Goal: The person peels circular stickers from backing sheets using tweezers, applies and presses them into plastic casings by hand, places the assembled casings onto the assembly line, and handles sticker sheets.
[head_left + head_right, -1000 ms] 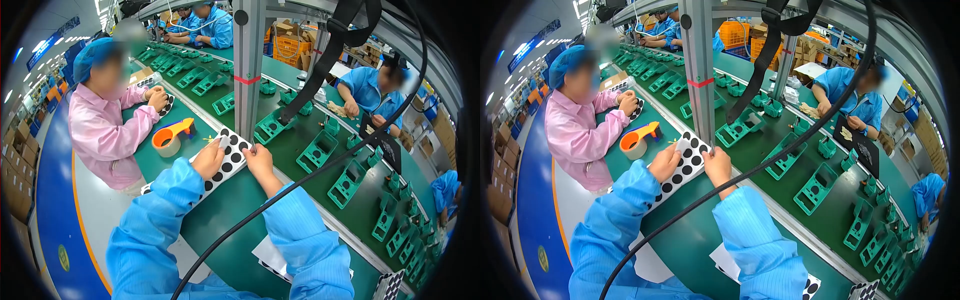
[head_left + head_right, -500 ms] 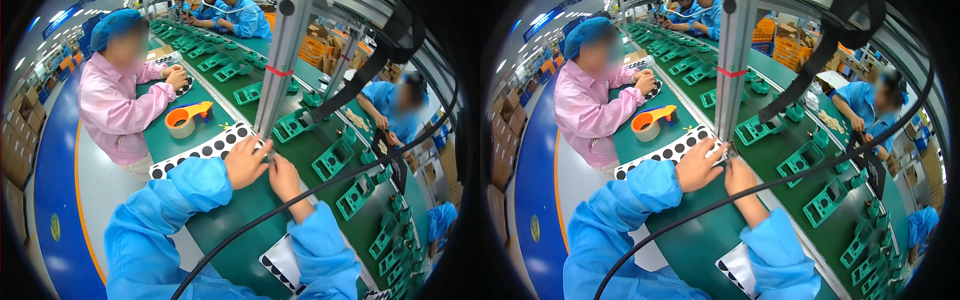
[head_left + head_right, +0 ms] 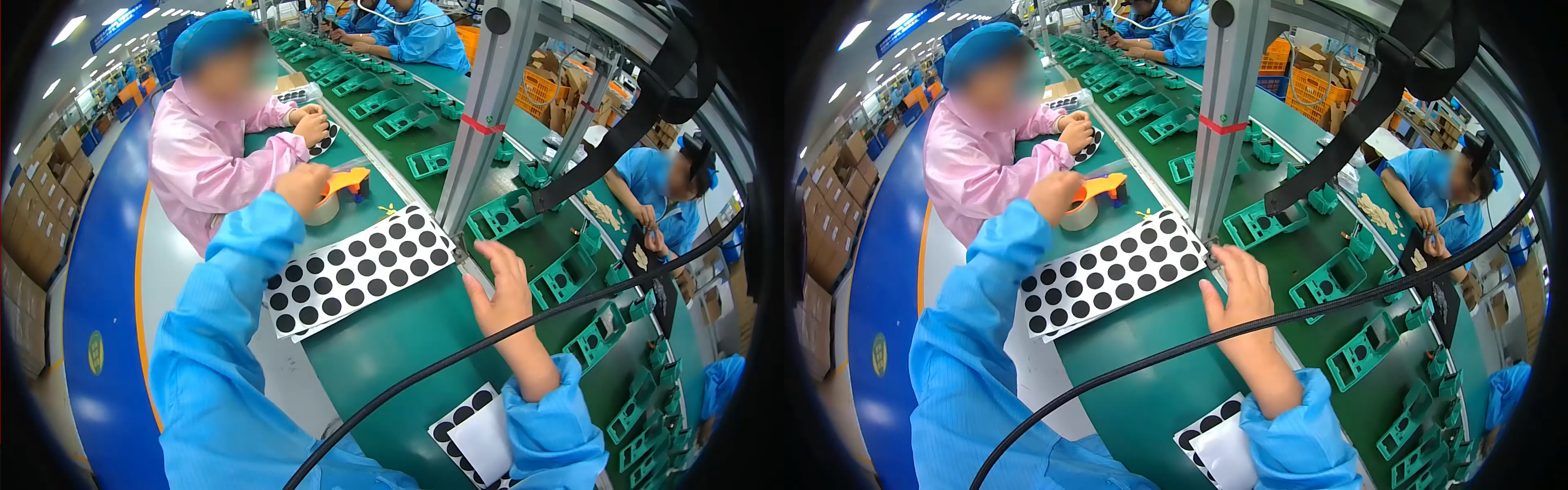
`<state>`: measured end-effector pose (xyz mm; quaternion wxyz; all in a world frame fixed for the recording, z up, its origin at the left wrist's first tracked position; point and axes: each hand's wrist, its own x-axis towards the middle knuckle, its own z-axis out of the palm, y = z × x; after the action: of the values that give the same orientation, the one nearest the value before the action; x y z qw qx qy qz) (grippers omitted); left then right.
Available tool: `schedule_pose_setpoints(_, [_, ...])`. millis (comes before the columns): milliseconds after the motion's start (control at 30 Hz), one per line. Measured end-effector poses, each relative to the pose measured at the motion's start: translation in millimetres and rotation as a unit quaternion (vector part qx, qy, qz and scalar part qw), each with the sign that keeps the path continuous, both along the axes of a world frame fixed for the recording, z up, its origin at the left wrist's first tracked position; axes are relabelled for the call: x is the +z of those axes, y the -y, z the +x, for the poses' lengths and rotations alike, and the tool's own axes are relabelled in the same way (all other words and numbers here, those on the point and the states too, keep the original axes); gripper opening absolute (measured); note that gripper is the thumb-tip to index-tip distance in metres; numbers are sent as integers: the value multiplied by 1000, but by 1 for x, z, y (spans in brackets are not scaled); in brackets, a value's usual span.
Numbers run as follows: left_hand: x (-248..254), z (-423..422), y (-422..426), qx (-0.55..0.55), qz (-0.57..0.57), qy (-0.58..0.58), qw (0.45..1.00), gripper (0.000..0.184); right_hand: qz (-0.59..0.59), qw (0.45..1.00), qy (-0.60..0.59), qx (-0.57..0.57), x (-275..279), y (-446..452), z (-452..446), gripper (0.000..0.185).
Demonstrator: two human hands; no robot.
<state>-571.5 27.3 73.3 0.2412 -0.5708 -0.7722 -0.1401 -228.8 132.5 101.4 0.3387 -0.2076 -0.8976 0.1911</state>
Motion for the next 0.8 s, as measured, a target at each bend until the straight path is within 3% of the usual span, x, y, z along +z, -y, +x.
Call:
schedule_pose_setpoints(67, [-3,-42,-4,82,-78,49,992,19,-19,999,36,25,-2,-3,6,26])
schedule_pose_setpoints(133, [0,-58,-9,186,-151,135,962,25,-20,996,79,36,-1,1,17,24])
schedule_pose_setpoints(167, [-5,-68,-13,170,-151,136,964,25,-27,993,110,38,1,3,22,24])
schedule_pose_setpoints(267, [-35,-99,-11,282,-127,194,931,27,-42,983,171,44,14,8,39,23])
schedule_pose_setpoints(367, [-42,-114,-1,247,-130,246,928,24,-23,969,233,74,22,18,56,21])
schedule_pose_setpoints(433, [-18,-77,2,256,-139,224,930,22,-30,961,258,91,27,22,62,18])
schedule_pose_setpoints(500, [-89,-185,7,108,-221,236,940,22,-14,978,199,66,23,22,60,15])
schedule_pose_setpoints(567, [-124,-228,13,-10,-134,369,920,20,-65,992,85,64,24,17,51,11])
schedule_pose_setpoints(600, [-122,-227,14,-29,-129,354,926,21,-103,992,20,71,25,11,43,11])
schedule_pose_setpoints(667, [-132,-265,15,-27,-151,348,925,25,-196,977,-46,74,34,8,39,13])
schedule_pose_setpoints(733, [-109,-273,21,-2,-167,236,957,25,-298,950,-66,68,41,7,38,17])
schedule_pose_setpoints(800, [-45,-215,23,151,-186,184,953,32,-361,923,-114,68,39,2,37,20])
